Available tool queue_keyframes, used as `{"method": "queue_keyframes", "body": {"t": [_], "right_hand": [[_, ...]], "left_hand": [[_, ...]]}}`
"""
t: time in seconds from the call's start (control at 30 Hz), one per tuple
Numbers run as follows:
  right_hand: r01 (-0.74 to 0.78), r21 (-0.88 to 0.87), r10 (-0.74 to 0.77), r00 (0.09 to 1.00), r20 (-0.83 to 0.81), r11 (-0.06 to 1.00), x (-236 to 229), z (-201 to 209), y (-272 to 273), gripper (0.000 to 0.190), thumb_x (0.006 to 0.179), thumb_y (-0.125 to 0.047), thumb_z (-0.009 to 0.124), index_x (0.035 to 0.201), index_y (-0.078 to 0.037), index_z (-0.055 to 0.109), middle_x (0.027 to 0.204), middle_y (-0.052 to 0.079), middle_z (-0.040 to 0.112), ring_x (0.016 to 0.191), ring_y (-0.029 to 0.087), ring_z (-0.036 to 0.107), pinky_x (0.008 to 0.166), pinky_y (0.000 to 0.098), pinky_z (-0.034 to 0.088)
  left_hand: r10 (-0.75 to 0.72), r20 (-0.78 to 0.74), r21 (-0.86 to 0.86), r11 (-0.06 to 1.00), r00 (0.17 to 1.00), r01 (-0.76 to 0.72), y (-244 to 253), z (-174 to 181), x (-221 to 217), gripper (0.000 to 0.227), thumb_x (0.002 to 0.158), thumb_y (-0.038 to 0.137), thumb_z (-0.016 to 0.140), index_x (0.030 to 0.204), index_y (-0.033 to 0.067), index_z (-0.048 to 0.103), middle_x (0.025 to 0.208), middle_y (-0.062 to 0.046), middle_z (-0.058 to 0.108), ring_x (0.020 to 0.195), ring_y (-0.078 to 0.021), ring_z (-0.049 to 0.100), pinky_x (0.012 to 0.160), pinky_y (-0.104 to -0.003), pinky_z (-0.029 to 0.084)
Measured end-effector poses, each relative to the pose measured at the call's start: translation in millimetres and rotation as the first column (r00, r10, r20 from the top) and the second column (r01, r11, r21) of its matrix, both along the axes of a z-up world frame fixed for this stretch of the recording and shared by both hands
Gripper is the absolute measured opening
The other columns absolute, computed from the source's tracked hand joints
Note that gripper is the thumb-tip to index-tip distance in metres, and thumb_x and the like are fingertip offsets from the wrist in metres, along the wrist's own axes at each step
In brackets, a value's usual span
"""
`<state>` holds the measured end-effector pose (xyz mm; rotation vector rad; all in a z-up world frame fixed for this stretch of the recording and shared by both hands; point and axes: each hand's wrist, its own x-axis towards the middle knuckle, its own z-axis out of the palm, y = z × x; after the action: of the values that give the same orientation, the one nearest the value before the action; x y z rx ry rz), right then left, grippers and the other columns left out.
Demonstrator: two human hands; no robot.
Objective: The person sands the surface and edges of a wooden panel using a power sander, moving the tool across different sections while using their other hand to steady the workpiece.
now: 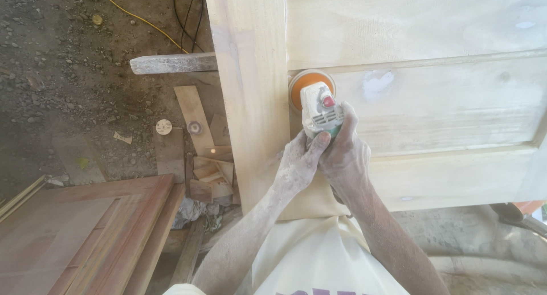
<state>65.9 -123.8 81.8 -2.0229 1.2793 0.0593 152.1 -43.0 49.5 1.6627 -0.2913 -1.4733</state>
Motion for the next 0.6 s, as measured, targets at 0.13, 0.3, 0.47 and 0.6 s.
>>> {"method": "queue_keyframes", "body": {"t": [0.13,0.3,0.47,0.6], "right_hand": [[0.003,-0.017,-0.003,1.000,0.001,1.000,7.4,-1.2,-3.5,0.079,0.093,-0.033,0.071,0.148,-0.004,0.021,0.097,0.024,0.073,0.080,0.045,0.073,0.064,0.0537,0.056],[-0.001,-0.053,0.003,1.000,0.027,0.999,13.4,-6.0,-9.5,0.080,0.095,-0.033,0.071,0.148,-0.004,0.019,0.094,0.024,0.073,0.077,0.045,0.073,0.062,0.0533,0.056],[0.023,-0.041,-0.022,1.000,0.018,0.999,20.9,-10.4,-16.3,0.084,0.092,-0.034,0.073,0.147,-0.004,0.018,0.086,0.023,0.072,0.067,0.041,0.073,0.055,0.0510,0.057],[0.013,-0.038,-0.010,0.996,0.086,0.999,18.6,-10.7,-13.1,0.081,0.095,-0.033,0.072,0.148,-0.004,0.018,0.089,0.021,0.073,0.068,0.039,0.075,0.055,0.0484,0.059]], "left_hand": [[-0.047,0.025,0.031,0.998,0.999,0.046,-6.8,1.5,10.6,0.083,0.088,0.071,0.054,0.137,0.0035,0.058,0.118,-0.016,0.075,0.114,-0.0242,0.070,0.095,-0.039,0.052],[-0.044,0.001,-0.006,0.999,0.999,0.044,-13.7,-1.9,18.2,0.092,0.085,0.078,0.052,0.137,0.0025,0.058,0.121,-0.017,0.073,0.116,-0.0263,0.069,0.095,-0.040,0.052],[-0.110,0.024,0.055,0.993,0.994,0.109,-22.7,-6.2,28.4,0.095,0.083,0.081,0.048,0.135,0.0016,0.060,0.116,-0.018,0.075,0.113,-0.0275,0.071,0.093,-0.041,0.055],[-0.119,0.002,0.068,0.991,0.993,0.118,-20.4,-6.7,28.7,0.095,0.082,0.081,0.048,0.135,0.0032,0.059,0.117,-0.018,0.074,0.113,-0.0277,0.071,0.092,-0.041,0.056]]}}
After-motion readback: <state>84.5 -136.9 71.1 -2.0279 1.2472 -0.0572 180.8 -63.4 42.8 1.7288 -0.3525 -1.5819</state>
